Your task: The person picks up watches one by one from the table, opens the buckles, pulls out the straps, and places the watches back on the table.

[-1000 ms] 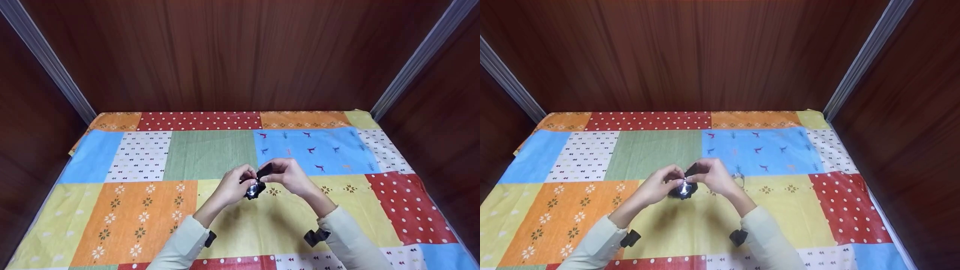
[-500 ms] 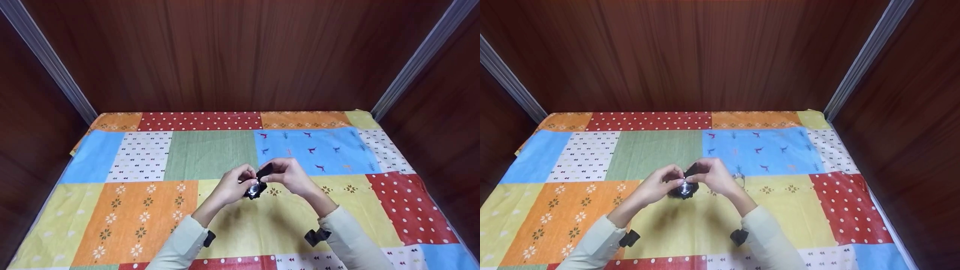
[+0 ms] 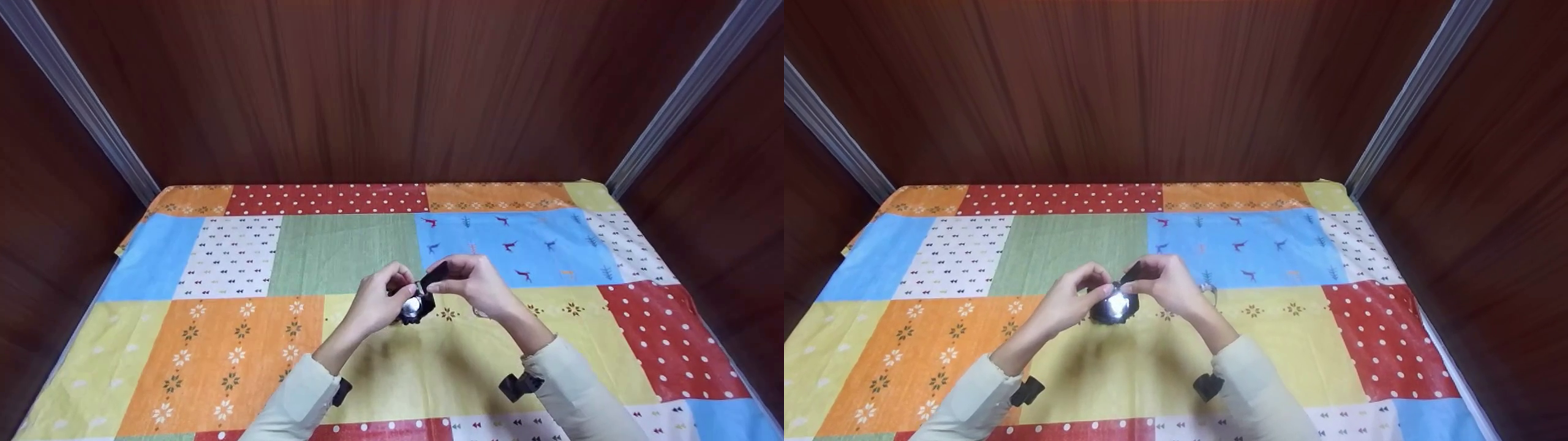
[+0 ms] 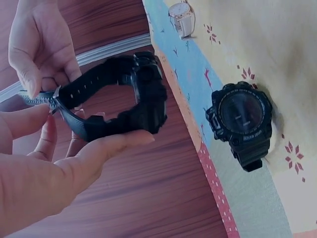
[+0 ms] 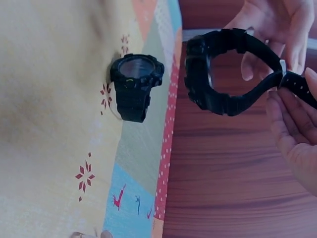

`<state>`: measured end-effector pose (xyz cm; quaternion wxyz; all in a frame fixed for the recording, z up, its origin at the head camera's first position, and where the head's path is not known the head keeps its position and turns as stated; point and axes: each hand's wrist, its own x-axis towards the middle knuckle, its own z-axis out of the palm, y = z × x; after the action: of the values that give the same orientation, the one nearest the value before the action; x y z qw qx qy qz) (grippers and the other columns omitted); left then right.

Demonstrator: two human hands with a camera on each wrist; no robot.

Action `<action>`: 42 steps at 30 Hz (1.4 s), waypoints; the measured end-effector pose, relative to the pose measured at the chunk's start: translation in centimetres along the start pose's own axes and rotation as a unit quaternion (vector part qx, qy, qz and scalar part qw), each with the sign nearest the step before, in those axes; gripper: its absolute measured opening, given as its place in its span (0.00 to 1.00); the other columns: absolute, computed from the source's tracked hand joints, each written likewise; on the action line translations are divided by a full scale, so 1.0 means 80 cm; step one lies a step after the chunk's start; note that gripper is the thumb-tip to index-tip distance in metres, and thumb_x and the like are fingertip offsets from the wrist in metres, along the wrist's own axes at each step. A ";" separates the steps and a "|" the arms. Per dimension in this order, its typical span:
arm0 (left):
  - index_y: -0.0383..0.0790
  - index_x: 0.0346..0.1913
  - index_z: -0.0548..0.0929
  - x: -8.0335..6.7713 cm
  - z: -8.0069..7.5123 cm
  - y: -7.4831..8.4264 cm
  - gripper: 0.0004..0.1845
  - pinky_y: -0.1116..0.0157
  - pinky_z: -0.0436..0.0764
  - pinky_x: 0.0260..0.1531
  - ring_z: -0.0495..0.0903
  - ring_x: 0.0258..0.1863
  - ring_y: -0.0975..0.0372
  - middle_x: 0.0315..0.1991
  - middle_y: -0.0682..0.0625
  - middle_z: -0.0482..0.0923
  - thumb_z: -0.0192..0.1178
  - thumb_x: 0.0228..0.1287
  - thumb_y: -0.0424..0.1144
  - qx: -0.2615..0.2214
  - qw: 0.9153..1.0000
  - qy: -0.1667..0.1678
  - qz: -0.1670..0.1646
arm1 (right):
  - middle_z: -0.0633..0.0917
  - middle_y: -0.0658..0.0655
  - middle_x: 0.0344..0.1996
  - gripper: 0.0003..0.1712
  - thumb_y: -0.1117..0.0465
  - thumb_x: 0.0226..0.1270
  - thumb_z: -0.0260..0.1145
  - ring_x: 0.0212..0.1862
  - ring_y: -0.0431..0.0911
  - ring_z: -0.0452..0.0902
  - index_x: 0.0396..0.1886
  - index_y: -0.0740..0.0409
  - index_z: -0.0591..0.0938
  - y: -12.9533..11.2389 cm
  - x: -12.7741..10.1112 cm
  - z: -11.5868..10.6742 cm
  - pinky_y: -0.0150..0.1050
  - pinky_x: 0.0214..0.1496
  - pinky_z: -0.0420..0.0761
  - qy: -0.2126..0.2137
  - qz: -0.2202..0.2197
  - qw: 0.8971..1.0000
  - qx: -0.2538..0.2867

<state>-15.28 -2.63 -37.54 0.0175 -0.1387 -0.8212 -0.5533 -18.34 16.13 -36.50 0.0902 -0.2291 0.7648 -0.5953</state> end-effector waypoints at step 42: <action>0.36 0.36 0.82 -0.004 -0.008 -0.009 0.08 0.60 0.77 0.41 0.79 0.38 0.57 0.34 0.48 0.81 0.66 0.51 0.30 0.051 0.998 0.011 0.039 | 0.83 0.64 0.32 0.13 0.70 0.52 0.68 0.36 0.53 0.79 0.39 0.71 0.81 -0.001 -0.001 0.002 0.44 0.41 0.78 -0.056 -0.012 0.986 -0.156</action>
<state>-15.27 -3.56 -37.99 0.0555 -0.1634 -0.8421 -0.5109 -18.16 16.04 -36.45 0.0891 -0.2827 0.8391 -0.4561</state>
